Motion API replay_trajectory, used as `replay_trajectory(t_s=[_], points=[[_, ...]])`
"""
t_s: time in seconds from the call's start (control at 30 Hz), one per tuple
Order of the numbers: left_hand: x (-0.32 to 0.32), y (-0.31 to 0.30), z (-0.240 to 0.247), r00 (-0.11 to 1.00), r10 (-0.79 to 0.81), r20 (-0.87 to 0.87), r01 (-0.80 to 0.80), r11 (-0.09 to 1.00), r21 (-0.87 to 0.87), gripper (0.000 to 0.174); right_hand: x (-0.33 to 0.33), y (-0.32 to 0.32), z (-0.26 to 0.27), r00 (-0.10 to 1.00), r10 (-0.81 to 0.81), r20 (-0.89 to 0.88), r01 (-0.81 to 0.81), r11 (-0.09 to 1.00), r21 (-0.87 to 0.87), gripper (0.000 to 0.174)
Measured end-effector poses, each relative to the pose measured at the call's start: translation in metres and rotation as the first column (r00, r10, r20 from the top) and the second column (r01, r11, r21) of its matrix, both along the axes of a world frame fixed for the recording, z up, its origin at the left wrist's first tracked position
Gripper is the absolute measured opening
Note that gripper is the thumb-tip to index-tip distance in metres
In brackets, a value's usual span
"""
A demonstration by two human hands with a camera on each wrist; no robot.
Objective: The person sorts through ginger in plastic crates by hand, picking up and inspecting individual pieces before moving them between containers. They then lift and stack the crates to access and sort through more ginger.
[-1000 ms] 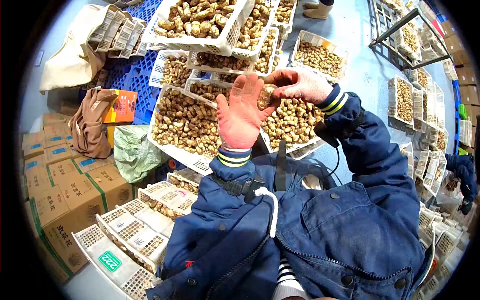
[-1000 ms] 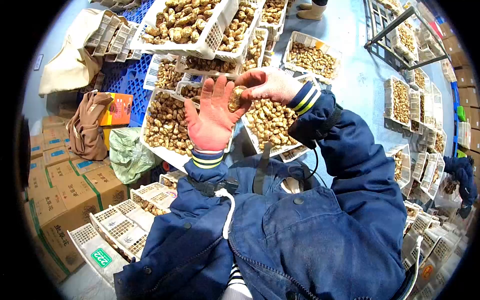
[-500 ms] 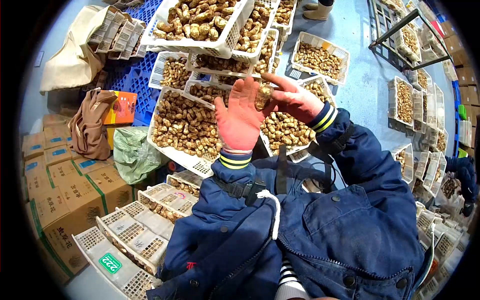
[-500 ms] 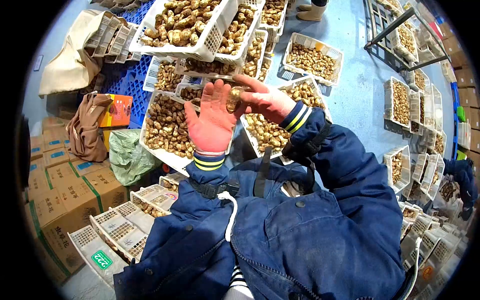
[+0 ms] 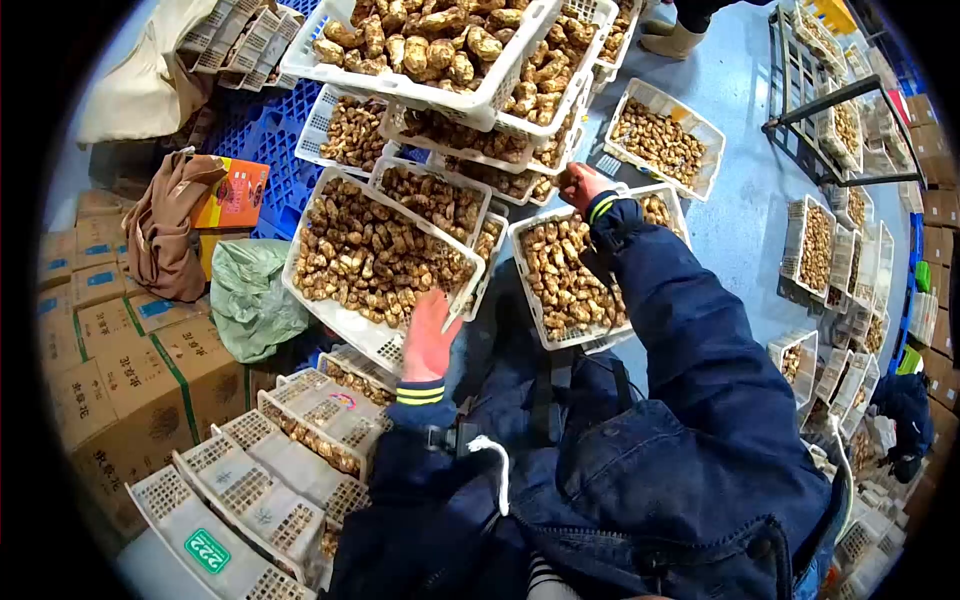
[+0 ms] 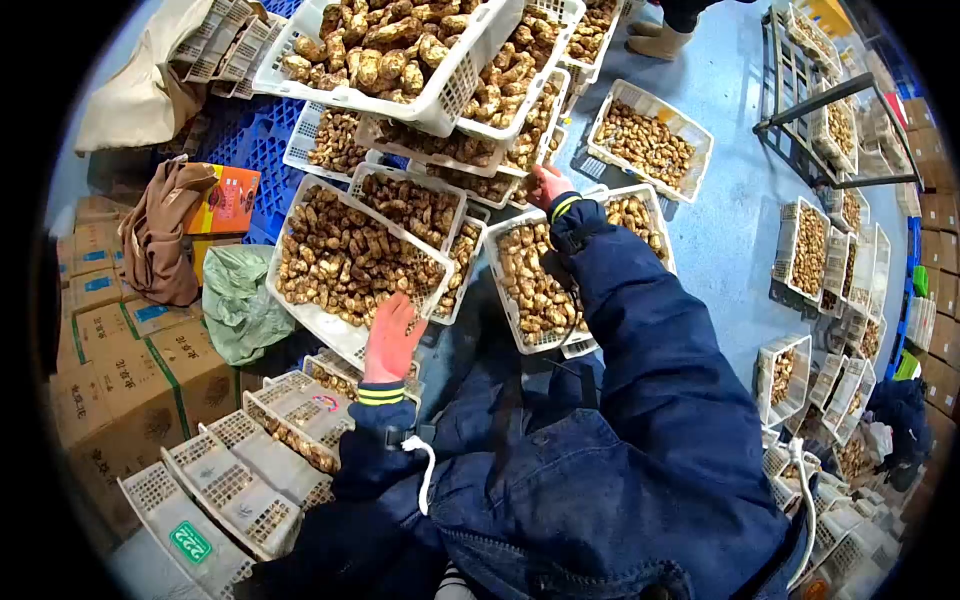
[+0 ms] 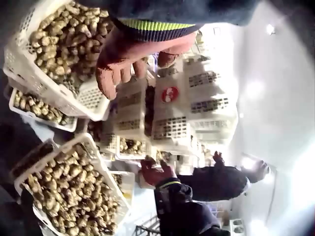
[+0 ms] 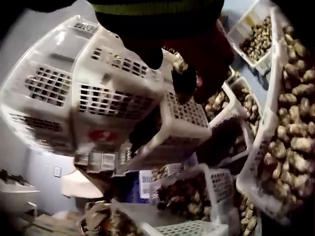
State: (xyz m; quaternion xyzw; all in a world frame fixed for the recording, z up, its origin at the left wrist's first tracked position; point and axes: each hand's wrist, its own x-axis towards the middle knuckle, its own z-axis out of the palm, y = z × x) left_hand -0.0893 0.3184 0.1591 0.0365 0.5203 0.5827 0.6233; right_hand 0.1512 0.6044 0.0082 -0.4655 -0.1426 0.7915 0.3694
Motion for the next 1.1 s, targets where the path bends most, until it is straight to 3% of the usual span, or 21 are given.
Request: replay_trajectory(t_s=[0.1, 0.13, 0.17, 0.23, 0.27, 0.3, 0.37, 0.4, 0.43, 0.47, 0.5, 0.53, 0.57, 0.63, 0.7, 0.77, 0.87, 0.9, 0.97, 1.03, 1.1], points=[[-0.044, -0.037, -0.034, 0.970, 0.217, -0.110, -0.230, 0.965, -0.128, 0.051, -0.028, 0.028, -0.023, 0.862, -0.103, 0.496, 0.186, 0.975, -0.121, 0.034], [-0.059, -0.053, -0.052, 0.938, 0.157, -0.311, -0.214, 0.963, -0.161, 0.052, -0.031, 0.020, -0.039, 0.919, -0.053, 0.390, 0.096, 0.991, -0.091, 0.022], [-0.079, -0.065, -0.077, 0.885, 0.301, -0.356, -0.387, 0.900, -0.201, 0.051, -0.036, 0.013, -0.052, 0.960, 0.010, 0.279, 0.003, 0.999, -0.048, 0.011], [-0.108, -0.083, -0.101, 0.855, 0.361, -0.373, -0.472, 0.838, -0.272, 0.050, -0.040, -0.028, -0.033, 0.910, 0.395, 0.128, -0.412, 0.896, 0.162, 0.014], [-0.137, -0.102, -0.131, 0.886, 0.361, -0.290, -0.434, 0.866, -0.247, 0.053, -0.046, -0.046, -0.041, 0.896, 0.444, 0.000, -0.444, 0.895, 0.039, 0.019], [-0.128, -0.091, -0.106, 0.839, 0.319, -0.440, -0.437, 0.877, -0.198, 0.053, -0.059, -0.062, -0.050, 0.865, 0.481, -0.141, -0.495, 0.865, -0.081, 0.024], [-0.161, -0.083, -0.139, 0.665, 0.452, -0.595, -0.684, 0.689, -0.241, 0.030, -0.097, -0.089, -0.011, 0.668, 0.507, 0.544, -0.652, 0.751, 0.101, 0.039], [-0.177, -0.089, -0.155, 0.611, 0.516, -0.600, -0.733, 0.655, -0.183, 0.031, -0.112, -0.088, -0.003, 0.579, 0.627, 0.521, -0.755, 0.654, 0.051, 0.057], [-0.191, -0.097, -0.173, 0.564, 0.571, -0.597, -0.769, 0.626, -0.128, 0.032, -0.133, -0.105, -0.032, 0.792, 0.477, 0.381, -0.591, 0.754, 0.286, 0.065], [-0.211, -0.110, -0.194, 0.646, 0.495, -0.581, -0.681, 0.718, -0.145, 0.058, -0.152, -0.108, -0.019, 0.771, 0.509, 0.383, -0.623, 0.727, 0.287, 0.070], [-0.236, -0.131, -0.228, 0.685, 0.440, -0.581, -0.615, 0.777, -0.136, 0.046, -0.169, -0.110, -0.001, 0.750, 0.534, 0.391, -0.650, 0.704, 0.285, 0.075], [-0.240, -0.132, -0.221, 0.762, 0.536, -0.365, -0.610, 0.783, -0.122, 0.041, -0.192, -0.107, -0.013, 0.593, 0.451, 0.667, -0.775, 0.544, 0.321, 0.076], [-0.243, -0.131, -0.214, 0.795, 0.594, -0.122, -0.605, 0.789, -0.104, 0.035, -0.202, -0.105, -0.021, 0.513, 0.510, 0.691, -0.831, 0.497, 0.250, 0.072], [-0.225, -0.108, -0.168, 0.751, 0.626, -0.208, -0.657, 0.740, -0.144, 0.028, -0.222, -0.101, 0.005, 0.282, 0.518, 0.808, -0.872, 0.489, -0.009, 0.058], [-0.231, -0.115, -0.164, 0.781, 0.621, 0.067, -0.611, 0.782, -0.123, 0.028, -0.225, -0.104, 0.005, 0.320, 0.408, 0.855, -0.787, 0.617, 0.000, 0.047], [-0.215, -0.109, -0.139, 0.804, 0.594, 0.023, -0.589, 0.802, -0.099, 0.029, -0.210, -0.095, -0.014, 0.227, 0.352, 0.908, -0.830, 0.557, -0.009, 0.042], [-0.188, -0.098, -0.093, 0.819, 0.570, 0.062, -0.567, 0.821, -0.061, 0.032, -0.167, -0.106, 0.000, 0.643, 0.486, 0.592, -0.641, 0.764, 0.070, 0.032], [-0.180, -0.111, -0.096, 0.729, 0.067, -0.681, -0.202, 0.972, -0.120, 0.025, -0.149, -0.114, 0.010, 0.738, 0.496, 0.459, -0.566, 0.824, 0.019, 0.029], [-0.143, -0.090, -0.046, 0.629, 0.041, -0.776, -0.178, 0.980, -0.093, 0.015, -0.107, -0.141, 0.017, 0.729, 0.444, 0.521, -0.546, 0.836, 0.051, 0.029], [-0.110, -0.099, -0.033, 0.336, -0.209, -0.918, -0.064, 0.968, -0.244, 0.019, -0.054, -0.164, 0.026, 0.826, 0.407, 0.391, -0.455, 0.890, 0.034, 0.033], [-0.058, -0.102, -0.019, 0.155, -0.208, -0.966, 0.004, 0.978, -0.210, 0.022, 0.015, -0.197, 0.048, 0.798, 0.392, 0.458, -0.433, 0.901, -0.017, 0.034]])
